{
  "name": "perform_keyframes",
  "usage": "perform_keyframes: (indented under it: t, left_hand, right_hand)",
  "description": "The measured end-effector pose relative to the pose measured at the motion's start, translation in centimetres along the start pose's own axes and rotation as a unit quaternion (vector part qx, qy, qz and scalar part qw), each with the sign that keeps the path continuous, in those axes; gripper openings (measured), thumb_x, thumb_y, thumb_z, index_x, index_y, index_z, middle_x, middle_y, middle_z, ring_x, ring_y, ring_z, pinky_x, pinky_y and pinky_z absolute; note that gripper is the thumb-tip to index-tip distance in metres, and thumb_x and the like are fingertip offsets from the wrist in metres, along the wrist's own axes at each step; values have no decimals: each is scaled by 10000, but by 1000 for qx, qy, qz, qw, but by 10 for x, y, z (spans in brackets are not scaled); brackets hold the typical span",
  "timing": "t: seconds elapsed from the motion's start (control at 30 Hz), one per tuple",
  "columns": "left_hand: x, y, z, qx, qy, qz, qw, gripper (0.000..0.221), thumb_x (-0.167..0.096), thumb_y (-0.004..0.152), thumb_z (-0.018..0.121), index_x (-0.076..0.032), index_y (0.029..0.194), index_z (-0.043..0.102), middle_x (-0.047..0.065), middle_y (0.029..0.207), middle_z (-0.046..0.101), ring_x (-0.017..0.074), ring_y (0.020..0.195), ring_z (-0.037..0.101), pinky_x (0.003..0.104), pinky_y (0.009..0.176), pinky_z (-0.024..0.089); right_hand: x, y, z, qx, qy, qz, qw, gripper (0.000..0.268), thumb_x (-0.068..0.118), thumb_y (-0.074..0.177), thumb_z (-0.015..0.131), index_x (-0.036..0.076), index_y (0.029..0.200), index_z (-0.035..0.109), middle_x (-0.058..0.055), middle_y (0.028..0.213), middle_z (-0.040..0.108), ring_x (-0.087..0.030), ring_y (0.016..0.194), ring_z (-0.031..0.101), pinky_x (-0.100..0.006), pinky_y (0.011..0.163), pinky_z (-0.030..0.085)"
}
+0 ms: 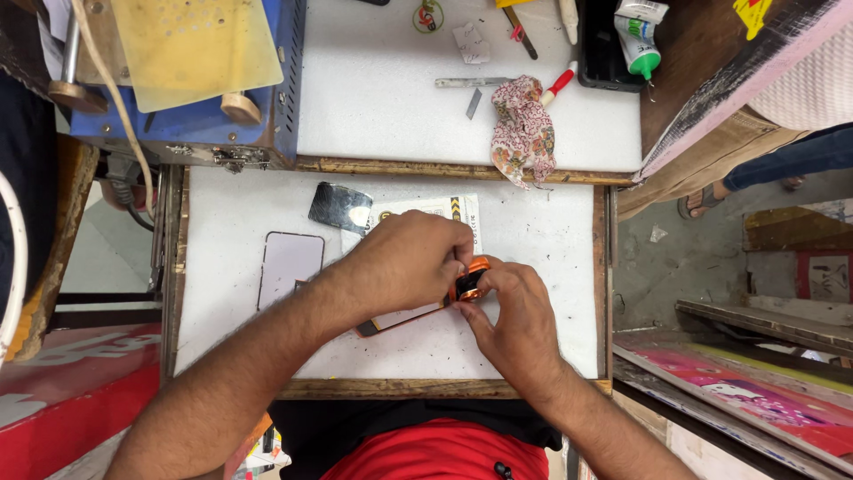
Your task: The person assembles a smartphone by inserting the battery into the orange case, then applies adhesive to the edges of the case using a small tube. The person handles the battery, case, and adhesive tube throughout the process.
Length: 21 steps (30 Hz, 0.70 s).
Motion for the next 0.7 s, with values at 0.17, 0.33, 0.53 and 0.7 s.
perform_keyframes:
  t: [0.17, 0.33, 0.53, 0.7]
  left_hand:
    - [9, -20, -6, -164, -29, 84, 982, 83, -121, 928, 628, -67, 988, 644, 116, 875, 697, 316, 816, 712, 460, 729, 572]
    - [42, -20, 3, -176, -72, 22, 981, 103, -159, 993, 610, -70, 1044, 594, 116, 850, 687, 302, 790, 721, 442, 707, 572]
    - [63, -38, -15, -246, -80, 6, 966, 98, -106, 961, 651, -71, 1049, 628, 111, 888, 726, 261, 808, 742, 407, 702, 600]
    - [105, -95, -60, -385, -52, -55, 920, 172, -93, 942, 704, -97, 1113, 723, 133, 1034, 751, 262, 833, 745, 364, 717, 614]
  right_hand:
    - [-1, -2, -2, -23, 90, 19, 996, 591, 33, 801, 832, 83, 1183, 383, -303, 1378, 525, -323, 1195, 658, -380, 950, 594]
    - [-15, -18, 5, -50, 200, 55, 977, 515, -57, 904, 717, 85, 1214, 332, -288, 1490, 490, -344, 1344, 634, -356, 1026, 594]
    - [-48, -26, 1, -24, 429, 155, 890, 558, -135, 900, 483, 117, 1340, 250, -285, 1570, 402, -377, 1407, 533, -449, 1176, 467]
    - [-82, -18, 3, 6, 583, 322, 745, 723, -115, 785, 348, 124, 1464, 277, -316, 1533, 457, -436, 1336, 567, -494, 1122, 469]
Point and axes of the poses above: each hand's wrist, its own y-axis towards the middle knuckle, its own z-axis out of the palm, x = y × z, the point moved 10 cm from there along y, towards the middle knuckle
